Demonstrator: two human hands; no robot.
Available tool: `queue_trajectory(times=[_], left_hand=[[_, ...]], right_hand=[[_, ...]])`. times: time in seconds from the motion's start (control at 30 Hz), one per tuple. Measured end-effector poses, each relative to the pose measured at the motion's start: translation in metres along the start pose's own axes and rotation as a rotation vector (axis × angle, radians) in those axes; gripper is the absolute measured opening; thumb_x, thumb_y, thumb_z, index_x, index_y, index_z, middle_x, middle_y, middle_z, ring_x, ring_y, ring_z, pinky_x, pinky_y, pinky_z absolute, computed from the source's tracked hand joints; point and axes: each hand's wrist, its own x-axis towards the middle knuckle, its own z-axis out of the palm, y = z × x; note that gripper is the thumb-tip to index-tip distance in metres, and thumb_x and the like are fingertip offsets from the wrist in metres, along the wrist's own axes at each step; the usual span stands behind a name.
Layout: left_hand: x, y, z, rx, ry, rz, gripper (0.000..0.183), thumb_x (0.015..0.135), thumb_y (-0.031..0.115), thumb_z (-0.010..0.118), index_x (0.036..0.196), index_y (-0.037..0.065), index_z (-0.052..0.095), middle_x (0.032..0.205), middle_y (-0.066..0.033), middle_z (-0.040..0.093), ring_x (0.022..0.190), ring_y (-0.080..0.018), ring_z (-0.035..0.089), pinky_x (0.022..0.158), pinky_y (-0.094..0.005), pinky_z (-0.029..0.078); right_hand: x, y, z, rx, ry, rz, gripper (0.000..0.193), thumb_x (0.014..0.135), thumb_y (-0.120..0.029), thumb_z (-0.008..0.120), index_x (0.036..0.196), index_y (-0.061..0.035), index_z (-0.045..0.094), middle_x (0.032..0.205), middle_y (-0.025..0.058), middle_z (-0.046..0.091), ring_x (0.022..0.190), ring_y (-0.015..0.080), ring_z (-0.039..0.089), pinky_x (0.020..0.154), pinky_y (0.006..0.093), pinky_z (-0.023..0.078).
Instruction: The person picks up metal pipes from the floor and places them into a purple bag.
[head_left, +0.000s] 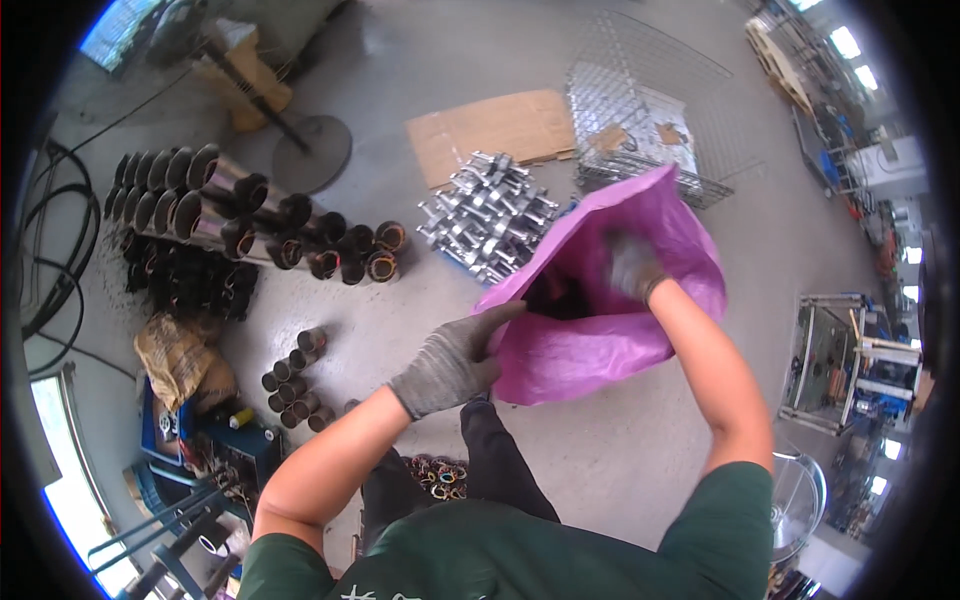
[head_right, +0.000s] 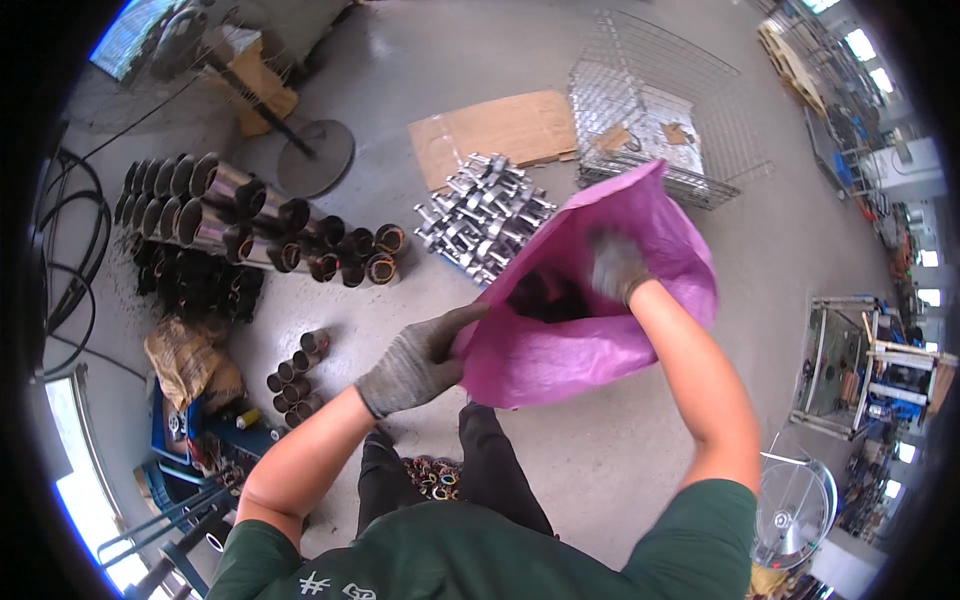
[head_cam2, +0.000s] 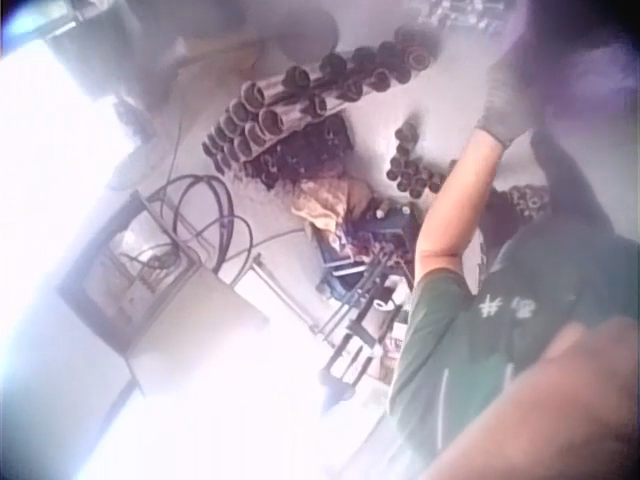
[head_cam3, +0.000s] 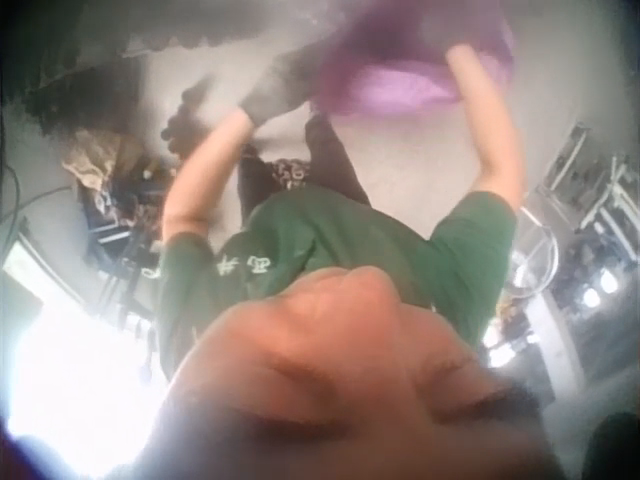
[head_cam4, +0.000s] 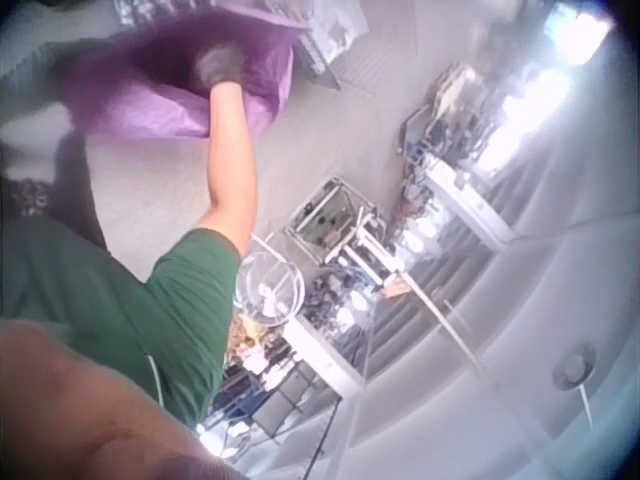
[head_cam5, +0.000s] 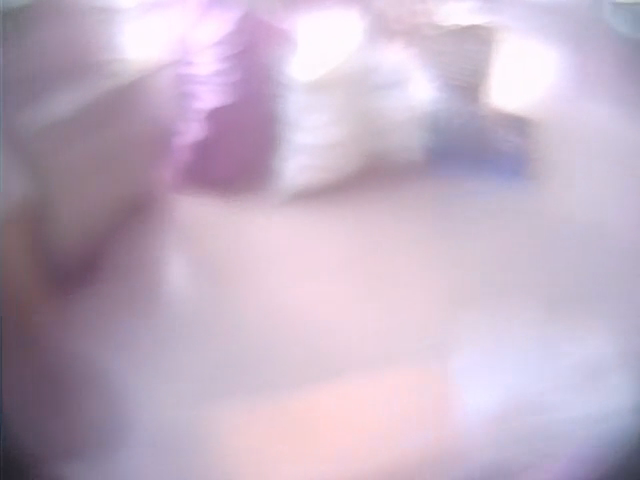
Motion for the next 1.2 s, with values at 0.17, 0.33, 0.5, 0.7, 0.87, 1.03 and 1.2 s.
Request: queue_trajectory(times=[0.17, 0.33, 0.5, 0.7, 0.87, 1.03, 1.2], left_hand=[[-0.033, -0.025, -0.016, -0.025, 0.234, 0.078, 0.074, 0.09, -0.003, 0.067, 0.158, 0.009, 0.039, 0.118, -0.0069, 0.061, 0.094, -0.0095, 0.06, 0.085, -0.028, 0.054], [-0.131, -0.124, -0.042, -0.338, 0.58, -0.03, 0.067, 0.094, 0.003, 0.068, 0.155, 0.007, 0.041, 0.123, -0.0046, 0.058, 0.093, -0.0095, 0.058, 0.087, -0.0258, 0.052], [-0.259, -0.336, -0.043, -0.301, 0.853, -0.495, 0.049, 0.094, 0.013, 0.069, 0.14, 0.002, 0.056, 0.108, -0.0079, 0.066, 0.096, -0.0168, 0.063, 0.088, -0.0317, 0.053], [-0.405, -0.548, 0.018, -0.647, 1.242, -0.813, 0.043, 0.092, 0.015, 0.069, 0.133, 0.002, 0.06, 0.113, -0.0118, 0.07, 0.105, -0.0206, 0.064, 0.093, -0.0349, 0.053], [-0.408, -0.63, -0.015, -0.325, 1.159, -0.889, 0.042, 0.093, 0.023, 0.07, 0.131, 0.008, 0.061, 0.116, -0.0188, 0.071, 0.106, -0.0331, 0.069, 0.094, -0.039, 0.054], [-0.442, -0.701, -0.113, 0.315, 0.868, -1.046, 0.065, 0.078, 0.015, 0.076, 0.139, 0.015, 0.054, 0.143, -0.0152, 0.054, 0.127, -0.0393, 0.055, 0.106, -0.0471, 0.048], [-0.459, -0.789, -0.203, 0.619, 0.792, -1.015, 0.074, 0.076, 0.021, 0.078, 0.143, 0.019, 0.048, 0.148, -0.0101, 0.05, 0.129, -0.0378, 0.054, 0.105, -0.0513, 0.045]], right_hand=[[-0.07, -0.07, 0.003, -0.218, -0.657, -0.412, 0.047, 0.092, -0.038, 0.061, 0.125, -0.0056, 0.065, 0.121, 0.0227, 0.067, 0.108, 0.0398, 0.066, 0.093, 0.0518, 0.053], [-0.113, -0.141, -0.056, 0.616, 0.245, -0.088, 0.013, 0.09, -0.008, 0.067, 0.101, -0.001, 0.068, 0.096, 0.0107, 0.065, 0.084, 0.0255, 0.062, 0.079, 0.0398, 0.051], [-0.129, -0.292, 0.004, 1.219, 0.414, -0.676, 0.024, 0.091, -0.011, 0.047, 0.079, -0.0018, 0.066, 0.069, 0.01, 0.063, 0.055, 0.0227, 0.054, 0.062, 0.0358, 0.046], [-0.016, -0.512, 0.318, 0.964, -0.457, -0.428, 0.011, 0.093, 0.0, 0.067, 0.104, -0.0013, 0.069, 0.094, 0.0068, 0.069, 0.085, 0.0152, 0.064, 0.079, 0.03, 0.052], [0.088, -0.554, 0.511, 0.523, -0.732, -0.568, 0.013, 0.093, -0.012, 0.064, 0.103, -0.0049, 0.069, 0.104, 0.0112, 0.07, 0.092, 0.024, 0.067, 0.082, 0.0361, 0.054], [0.207, -0.682, 0.576, -0.042, -0.51, -0.815, 0.034, 0.087, -0.026, 0.065, 0.116, -0.0082, 0.068, 0.115, 0.0183, 0.069, 0.106, 0.0378, 0.066, 0.09, 0.0434, 0.054], [0.278, -0.82, 0.604, -0.077, -0.123, -0.582, 0.048, 0.089, -0.034, 0.068, 0.131, -0.0129, 0.062, 0.13, 0.0194, 0.065, 0.119, 0.0405, 0.062, 0.1, 0.0485, 0.052]])
